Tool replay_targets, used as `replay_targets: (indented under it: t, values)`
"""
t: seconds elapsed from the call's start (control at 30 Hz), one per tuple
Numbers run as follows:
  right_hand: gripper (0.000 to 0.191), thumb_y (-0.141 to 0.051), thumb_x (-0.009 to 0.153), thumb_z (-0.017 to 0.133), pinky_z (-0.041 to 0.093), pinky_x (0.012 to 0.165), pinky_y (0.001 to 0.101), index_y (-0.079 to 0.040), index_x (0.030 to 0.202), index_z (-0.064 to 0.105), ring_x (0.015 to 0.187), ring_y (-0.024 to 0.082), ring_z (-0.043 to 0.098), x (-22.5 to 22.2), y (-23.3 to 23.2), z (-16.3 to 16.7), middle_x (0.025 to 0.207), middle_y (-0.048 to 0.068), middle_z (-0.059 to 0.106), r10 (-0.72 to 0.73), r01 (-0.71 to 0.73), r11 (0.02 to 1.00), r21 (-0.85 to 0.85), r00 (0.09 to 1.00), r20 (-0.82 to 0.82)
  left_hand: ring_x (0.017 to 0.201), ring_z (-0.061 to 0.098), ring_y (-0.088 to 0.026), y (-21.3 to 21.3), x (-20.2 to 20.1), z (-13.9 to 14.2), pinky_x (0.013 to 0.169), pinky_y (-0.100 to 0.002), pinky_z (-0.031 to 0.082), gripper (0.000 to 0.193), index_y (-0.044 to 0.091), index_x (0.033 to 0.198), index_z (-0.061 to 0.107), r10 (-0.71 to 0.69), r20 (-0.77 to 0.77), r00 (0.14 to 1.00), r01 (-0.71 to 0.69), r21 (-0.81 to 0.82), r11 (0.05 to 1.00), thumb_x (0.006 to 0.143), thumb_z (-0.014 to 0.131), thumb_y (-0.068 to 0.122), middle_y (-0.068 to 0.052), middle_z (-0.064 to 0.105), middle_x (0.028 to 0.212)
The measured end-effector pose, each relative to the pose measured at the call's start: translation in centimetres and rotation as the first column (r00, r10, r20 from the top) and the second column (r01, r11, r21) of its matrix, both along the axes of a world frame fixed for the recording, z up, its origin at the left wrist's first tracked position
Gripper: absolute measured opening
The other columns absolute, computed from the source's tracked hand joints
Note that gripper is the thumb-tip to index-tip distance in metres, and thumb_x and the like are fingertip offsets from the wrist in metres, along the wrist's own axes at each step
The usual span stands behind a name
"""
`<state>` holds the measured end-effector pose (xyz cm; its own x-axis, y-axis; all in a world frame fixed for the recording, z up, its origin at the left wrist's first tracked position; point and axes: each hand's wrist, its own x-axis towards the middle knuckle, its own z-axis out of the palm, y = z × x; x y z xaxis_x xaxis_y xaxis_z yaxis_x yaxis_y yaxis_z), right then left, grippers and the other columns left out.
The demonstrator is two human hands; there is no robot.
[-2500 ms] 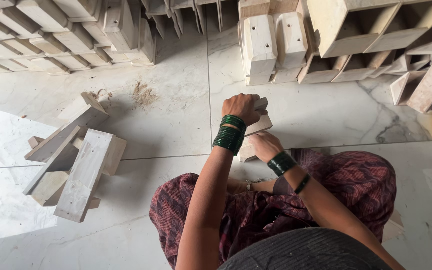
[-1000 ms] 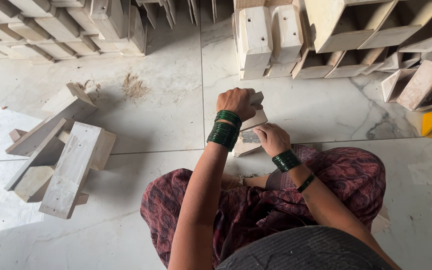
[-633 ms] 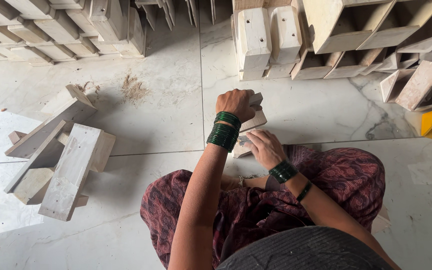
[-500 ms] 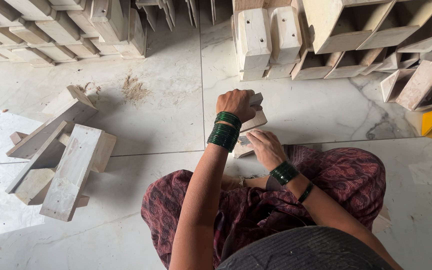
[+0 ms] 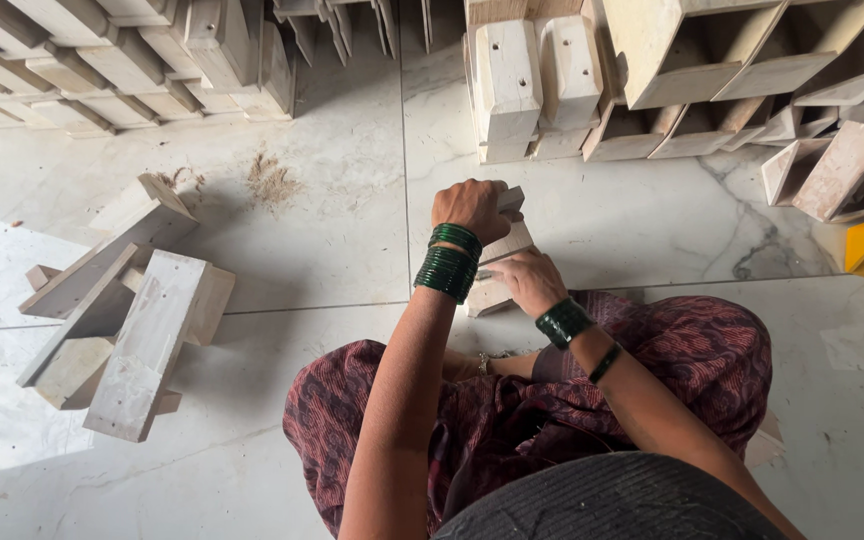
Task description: The person sits on the floor assembling small wooden box-like objects, fitting small wooden blocks and panels into slots of a larger wooden piece by hand. They press pieces into place, reposition parts, and work on several wooden assemblies one after another.
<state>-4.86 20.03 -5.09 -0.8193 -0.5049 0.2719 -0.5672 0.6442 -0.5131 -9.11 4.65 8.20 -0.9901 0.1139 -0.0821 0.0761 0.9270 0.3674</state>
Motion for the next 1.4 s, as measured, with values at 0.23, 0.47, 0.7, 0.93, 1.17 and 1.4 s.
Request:
replay_targets:
  t: [0.23,0.47,0.7,0.93,1.17,1.4]
  values:
    - [0.038,-0.020,0.086,0.068,0.050,0.090,0.0497,0.001,0.118,0.071,0.102,0.039,0.066,-0.4,-1.0,-0.1,0.110,0.022,0.071,-0.112,0.119,0.991,0.057,0.986,-0.123,0.078,0.075,-0.026,-0.1,0.1,0.6,0.068,-0.042,0.059,0.035,0.025,0.105,0.077,0.001,-0.026,1.000,-0.001,-0.027,1.000,0.077,0.082,0.046,-0.006,0.077,0.082]
    - [0.025,-0.011,0.091,0.060,0.051,0.103,0.0486,-0.016,0.111,0.074,0.107,0.031,0.070,-0.3,-1.7,-0.1,0.111,0.012,0.075,0.002,-0.021,0.971,0.239,0.997,0.082,0.078,0.076,-0.026,0.3,0.1,0.6,0.069,-0.041,0.060,0.037,0.025,0.108,0.076,0.010,0.050,0.999,-0.009,-0.032,0.999,0.079,0.080,0.048,-0.006,0.076,0.083]
    - [0.036,-0.016,0.091,0.065,0.052,0.086,0.0514,0.002,0.121,0.070,0.103,0.042,0.066,-0.2,-1.7,-0.6,0.114,0.024,0.069,-0.085,0.086,0.996,0.010,0.994,-0.065,0.080,0.075,-0.027,0.2,0.2,0.5,0.070,-0.041,0.059,0.036,0.025,0.106,0.077,0.002,0.018,1.000,-0.002,-0.038,0.999,0.079,0.080,0.047,-0.006,0.077,0.084]
    - [0.021,-0.017,0.093,0.062,0.055,0.095,0.0475,-0.019,0.105,0.080,0.095,0.032,0.073,0.2,-1.5,-0.9,0.097,0.011,0.077,0.066,-0.075,0.969,0.233,0.997,0.049,0.080,0.074,-0.026,0.6,-0.3,0.0,0.069,-0.041,0.058,0.034,0.025,0.100,0.077,0.023,0.028,0.999,-0.023,-0.009,1.000,0.076,0.080,0.050,-0.004,0.076,0.084]
    - [0.014,-0.013,0.087,0.064,0.056,0.082,0.0485,-0.006,0.095,0.074,0.088,0.036,0.071,0.8,-1.8,-0.9,0.091,0.016,0.074,-0.045,0.074,0.970,0.232,0.991,-0.124,0.078,0.075,-0.027,0.6,0.0,-0.1,0.069,-0.041,0.058,0.034,0.025,0.100,0.077,0.020,0.008,1.000,-0.020,-0.003,1.000,0.077,0.080,0.050,-0.004,0.077,0.083]
    - [0.011,-0.014,0.086,0.064,0.056,0.081,0.0502,-0.009,0.090,0.072,0.087,0.036,0.071,1.2,-2.1,-0.4,0.089,0.014,0.075,0.035,-0.030,0.996,0.087,0.997,-0.062,0.078,0.074,-0.028,0.5,0.2,-0.2,0.068,-0.043,0.058,0.030,0.025,0.100,0.078,0.019,-0.033,0.999,-0.019,0.017,1.000,0.079,0.079,0.047,-0.005,0.076,0.083]
